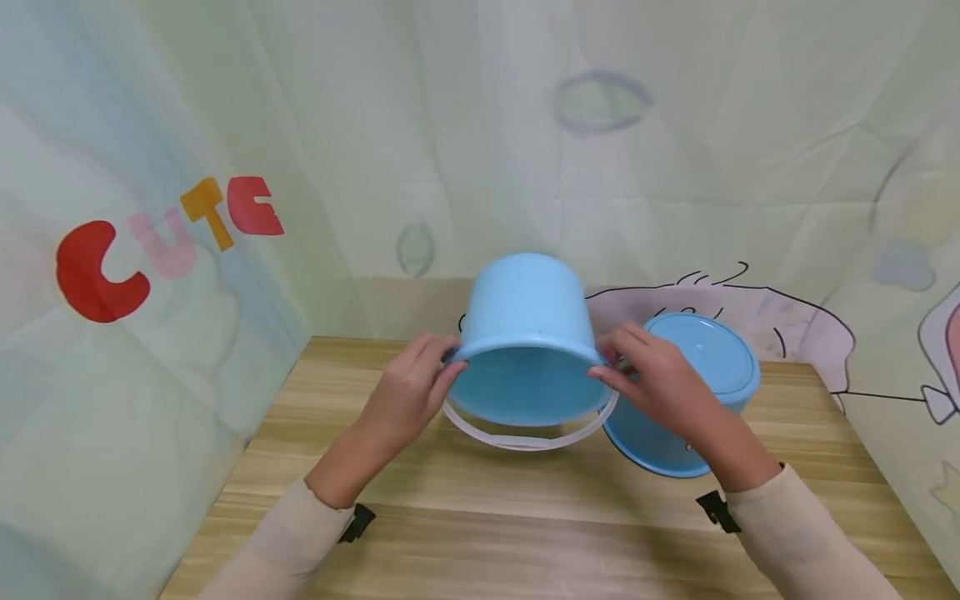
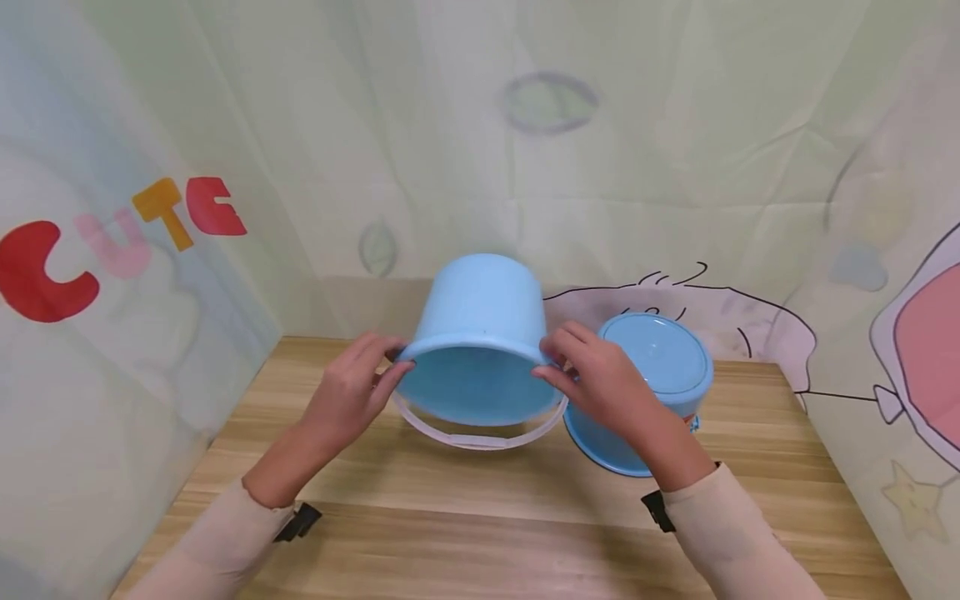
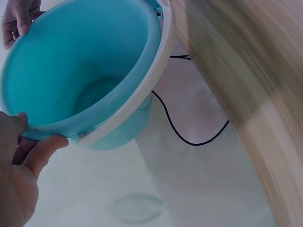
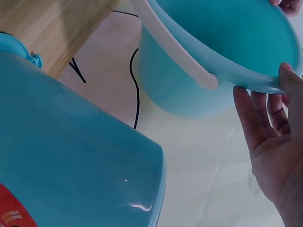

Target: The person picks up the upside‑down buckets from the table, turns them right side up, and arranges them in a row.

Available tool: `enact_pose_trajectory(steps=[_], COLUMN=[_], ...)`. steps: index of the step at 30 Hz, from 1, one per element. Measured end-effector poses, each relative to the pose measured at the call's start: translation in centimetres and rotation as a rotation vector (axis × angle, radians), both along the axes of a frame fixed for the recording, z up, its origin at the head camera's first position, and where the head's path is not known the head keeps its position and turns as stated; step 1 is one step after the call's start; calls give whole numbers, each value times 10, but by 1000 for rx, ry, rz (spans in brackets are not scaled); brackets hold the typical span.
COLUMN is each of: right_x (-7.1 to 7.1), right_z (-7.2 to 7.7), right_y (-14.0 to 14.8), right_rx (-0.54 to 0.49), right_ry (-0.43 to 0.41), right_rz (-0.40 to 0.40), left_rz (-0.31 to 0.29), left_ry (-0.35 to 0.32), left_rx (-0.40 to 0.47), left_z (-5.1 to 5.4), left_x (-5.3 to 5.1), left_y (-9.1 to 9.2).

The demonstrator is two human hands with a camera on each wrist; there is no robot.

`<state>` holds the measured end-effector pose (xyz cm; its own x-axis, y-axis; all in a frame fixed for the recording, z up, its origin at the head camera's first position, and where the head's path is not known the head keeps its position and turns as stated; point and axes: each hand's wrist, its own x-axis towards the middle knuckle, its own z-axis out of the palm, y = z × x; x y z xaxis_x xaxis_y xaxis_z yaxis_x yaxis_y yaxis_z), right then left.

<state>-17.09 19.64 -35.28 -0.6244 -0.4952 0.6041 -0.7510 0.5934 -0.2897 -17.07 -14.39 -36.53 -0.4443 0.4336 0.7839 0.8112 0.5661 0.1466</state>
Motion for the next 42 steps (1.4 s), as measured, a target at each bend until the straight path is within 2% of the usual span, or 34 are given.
enact_pose_trajectory(steps=[7,19,24,32,42], right_x=[-5,-20,-23,-28,-35], right_z=[13,26,28,29,32], right_y=[-3,-11,-14,-19,-22], right_rx=[19,47,59,74,89], right_ry=[-96,-251,-293,-326,-375], right_rz=[-48,-90,-116,-131,-144], left_rz=[20,107,118,128,147], left_ry=[-76,-313,-401,-485,-520], left_rx=[3,9,36,75,68], left_z=[10,26,30,32,40], left_x=[-4,-10,-13,-17,-23], left_y=[1,-1,-1,-1,-2])
